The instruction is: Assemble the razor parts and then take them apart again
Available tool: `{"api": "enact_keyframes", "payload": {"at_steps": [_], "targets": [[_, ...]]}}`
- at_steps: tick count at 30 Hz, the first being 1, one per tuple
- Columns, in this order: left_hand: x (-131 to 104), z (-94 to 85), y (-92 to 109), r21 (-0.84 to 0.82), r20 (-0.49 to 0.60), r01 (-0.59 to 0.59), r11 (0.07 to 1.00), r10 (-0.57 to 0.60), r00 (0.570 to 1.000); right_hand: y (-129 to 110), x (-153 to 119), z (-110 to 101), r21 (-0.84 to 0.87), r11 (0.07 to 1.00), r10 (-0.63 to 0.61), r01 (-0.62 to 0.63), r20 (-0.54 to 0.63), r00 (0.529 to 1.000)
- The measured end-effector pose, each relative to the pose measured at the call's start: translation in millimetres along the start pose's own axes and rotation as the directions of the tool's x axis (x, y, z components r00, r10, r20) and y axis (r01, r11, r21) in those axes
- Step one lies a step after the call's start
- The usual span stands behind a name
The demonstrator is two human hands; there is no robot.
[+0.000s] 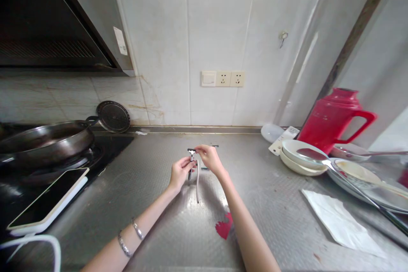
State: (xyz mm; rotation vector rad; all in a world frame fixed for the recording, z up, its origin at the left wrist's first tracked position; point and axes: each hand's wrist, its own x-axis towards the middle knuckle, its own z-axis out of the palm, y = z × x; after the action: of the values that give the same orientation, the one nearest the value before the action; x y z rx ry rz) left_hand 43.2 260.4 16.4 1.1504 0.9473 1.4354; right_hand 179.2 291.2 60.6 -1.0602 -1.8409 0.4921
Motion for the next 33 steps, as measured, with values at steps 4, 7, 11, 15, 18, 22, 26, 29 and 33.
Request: {"api": "enact_keyframes", "payload": {"at_steps": [4,7,11,15,18,22,26,29,33], "targets": [[-0.2,0.2,1.1,0.005,-0.007,0.008,1.0,-0.008,1.0,-1.9,-0.4,-1.5,-0.023,1.0,-0.01,0.01,0.003,1.0],[-0.7,0.7,1.9,0.003,0.0,0.012,1.0,-0.012,1.0,-3.3,-0.8,-2.2,-0.03,0.999,-0.017,0.017,0.01,1.0],[-1.5,1.8,2.8,0.002,0.003,0.021,1.0,-0.021,1.0,-5.0,-1.2,-3.2,-0.042,0.999,-0.021,0.022,0.021,1.0],[-2.3,2.2,4.8,0.004,0.011,0.025,1.0,-0.026,1.0,-6.6,-1.7,-4.3,-0.048,0.998,-0.032,0.033,0.022,0.999],[-2.2,1.7,6.3,-0.001,0.017,0.034,0.999,-0.034,0.999,-7.9,-2.0,-5.2,-0.047,0.998,-0.04,0.041,0.02,0.999],[-1.1,0.3,6.4,0.003,0.024,0.022,1.0,-0.022,0.999,-9.2,-2.2,-6.1,-0.051,0.998,-0.04,0.041,0.017,0.999],[0.5,-1.1,3.9,0.001,0.024,0.028,1.0,-0.028,0.999,-7.8,-2.4,-5.6,-0.039,0.998,-0.05,0.051,0.019,0.999],[1.3,-1.4,2.3,-0.004,0.026,0.026,1.0,-0.026,0.999,-5.9,-2.3,-4.6,-0.035,0.998,-0.058,0.059,0.024,0.998],[1.1,-0.4,1.7,-0.029,0.016,0.04,0.999,-0.039,0.999,-2.9,-1.3,-3.4,-0.019,0.998,-0.052,0.052,0.03,0.998]]}}
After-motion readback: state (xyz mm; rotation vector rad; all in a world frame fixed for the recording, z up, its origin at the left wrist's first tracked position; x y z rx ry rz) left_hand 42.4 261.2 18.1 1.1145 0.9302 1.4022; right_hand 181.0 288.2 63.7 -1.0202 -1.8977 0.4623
